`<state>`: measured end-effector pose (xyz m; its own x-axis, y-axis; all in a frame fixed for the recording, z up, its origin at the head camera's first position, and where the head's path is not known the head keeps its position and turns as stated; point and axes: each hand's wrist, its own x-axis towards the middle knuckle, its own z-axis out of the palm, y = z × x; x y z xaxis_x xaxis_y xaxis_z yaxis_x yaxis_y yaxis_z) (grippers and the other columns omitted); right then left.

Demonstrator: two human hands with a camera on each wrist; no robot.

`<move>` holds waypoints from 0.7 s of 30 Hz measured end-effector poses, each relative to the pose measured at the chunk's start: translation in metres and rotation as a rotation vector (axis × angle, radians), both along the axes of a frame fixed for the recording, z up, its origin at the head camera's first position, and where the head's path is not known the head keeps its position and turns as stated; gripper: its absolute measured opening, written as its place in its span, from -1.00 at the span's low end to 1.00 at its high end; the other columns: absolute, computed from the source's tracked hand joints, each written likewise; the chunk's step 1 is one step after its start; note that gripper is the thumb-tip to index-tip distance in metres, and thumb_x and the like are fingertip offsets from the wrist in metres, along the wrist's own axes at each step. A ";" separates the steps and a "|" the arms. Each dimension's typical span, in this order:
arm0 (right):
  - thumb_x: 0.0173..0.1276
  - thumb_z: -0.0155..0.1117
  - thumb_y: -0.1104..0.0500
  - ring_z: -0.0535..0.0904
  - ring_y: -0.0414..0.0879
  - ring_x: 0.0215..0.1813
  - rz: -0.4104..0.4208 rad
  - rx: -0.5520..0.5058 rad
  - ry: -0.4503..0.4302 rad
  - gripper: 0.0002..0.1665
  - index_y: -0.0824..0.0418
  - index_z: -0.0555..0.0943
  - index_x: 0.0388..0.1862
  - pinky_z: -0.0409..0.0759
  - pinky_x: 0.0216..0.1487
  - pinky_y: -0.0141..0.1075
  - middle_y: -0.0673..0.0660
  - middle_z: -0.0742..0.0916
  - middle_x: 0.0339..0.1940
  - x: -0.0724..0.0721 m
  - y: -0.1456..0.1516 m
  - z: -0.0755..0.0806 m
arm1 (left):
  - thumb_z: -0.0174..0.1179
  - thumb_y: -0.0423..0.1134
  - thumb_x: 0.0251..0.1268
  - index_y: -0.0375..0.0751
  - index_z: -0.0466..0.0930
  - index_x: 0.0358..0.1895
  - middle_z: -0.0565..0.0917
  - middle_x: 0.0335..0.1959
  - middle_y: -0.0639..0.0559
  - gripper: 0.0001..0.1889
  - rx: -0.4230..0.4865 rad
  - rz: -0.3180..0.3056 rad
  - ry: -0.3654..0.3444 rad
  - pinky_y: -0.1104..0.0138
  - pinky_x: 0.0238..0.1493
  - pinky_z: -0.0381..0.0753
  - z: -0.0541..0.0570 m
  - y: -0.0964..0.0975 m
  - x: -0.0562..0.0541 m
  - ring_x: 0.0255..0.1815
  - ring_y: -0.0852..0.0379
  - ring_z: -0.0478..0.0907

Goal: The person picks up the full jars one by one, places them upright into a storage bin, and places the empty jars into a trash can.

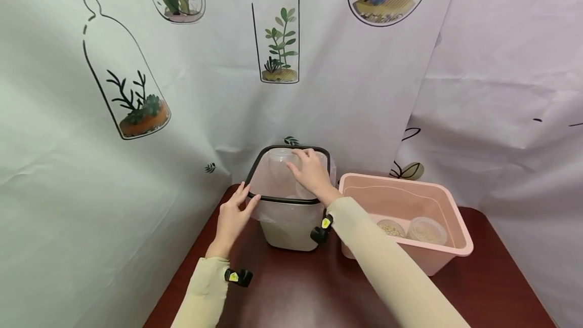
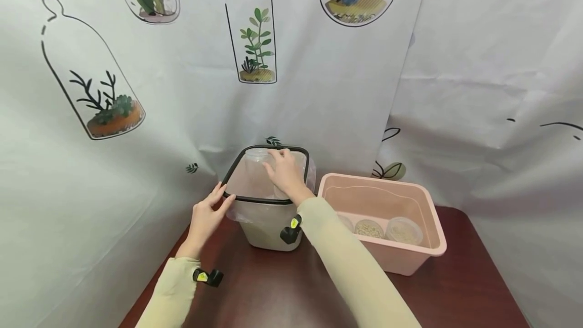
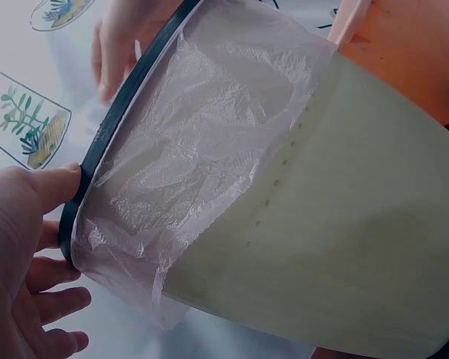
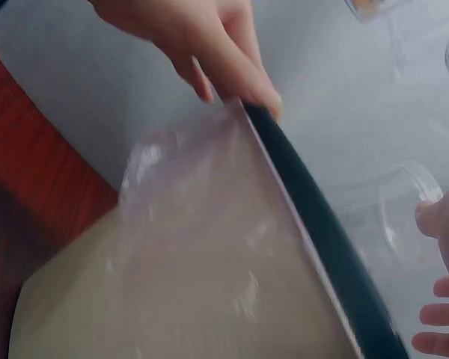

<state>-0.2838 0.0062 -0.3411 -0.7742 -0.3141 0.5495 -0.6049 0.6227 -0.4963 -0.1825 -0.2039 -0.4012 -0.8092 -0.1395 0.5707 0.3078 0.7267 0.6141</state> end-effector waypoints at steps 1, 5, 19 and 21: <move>0.33 0.19 -0.03 0.49 0.12 0.01 -0.035 0.015 -0.046 -0.49 0.11 0.47 0.21 0.54 -0.20 -0.05 0.25 0.51 0.06 -0.003 0.001 0.000 | 0.21 -0.01 0.23 -0.26 0.49 0.17 0.41 0.24 -0.18 -0.47 0.000 0.002 -0.003 0.00 0.17 0.33 0.000 0.000 0.000 0.24 -0.12 0.35; 0.34 0.14 -0.11 0.43 0.11 0.15 -0.153 0.088 -0.179 -0.48 0.07 0.46 0.21 0.51 -0.10 0.02 0.20 0.51 0.16 -0.013 0.005 -0.005 | 0.20 0.00 0.23 -0.28 0.49 0.17 0.40 0.25 -0.17 -0.46 0.000 -0.003 -0.009 0.01 0.17 0.32 -0.001 0.000 0.001 0.25 -0.12 0.34; 0.33 0.18 -0.03 0.46 0.06 0.14 -0.113 0.128 -0.072 -0.65 0.09 0.60 0.02 0.48 0.00 -0.02 0.13 0.58 0.10 -0.004 0.011 -0.006 | 0.22 -0.02 0.22 -0.28 0.52 0.14 0.43 0.22 -0.22 -0.49 -0.008 0.010 0.028 -0.01 0.17 0.33 -0.003 0.000 -0.001 0.24 -0.16 0.35; 0.32 0.19 -0.02 0.45 0.05 0.16 -0.109 0.113 -0.012 -0.66 0.10 0.62 -0.01 0.47 0.02 -0.02 0.12 0.60 0.08 -0.001 0.013 -0.004 | 0.21 -0.01 0.23 -0.27 0.52 0.15 0.42 0.23 -0.22 -0.49 -0.013 0.009 0.025 -0.02 0.18 0.31 -0.002 0.001 -0.002 0.26 -0.16 0.33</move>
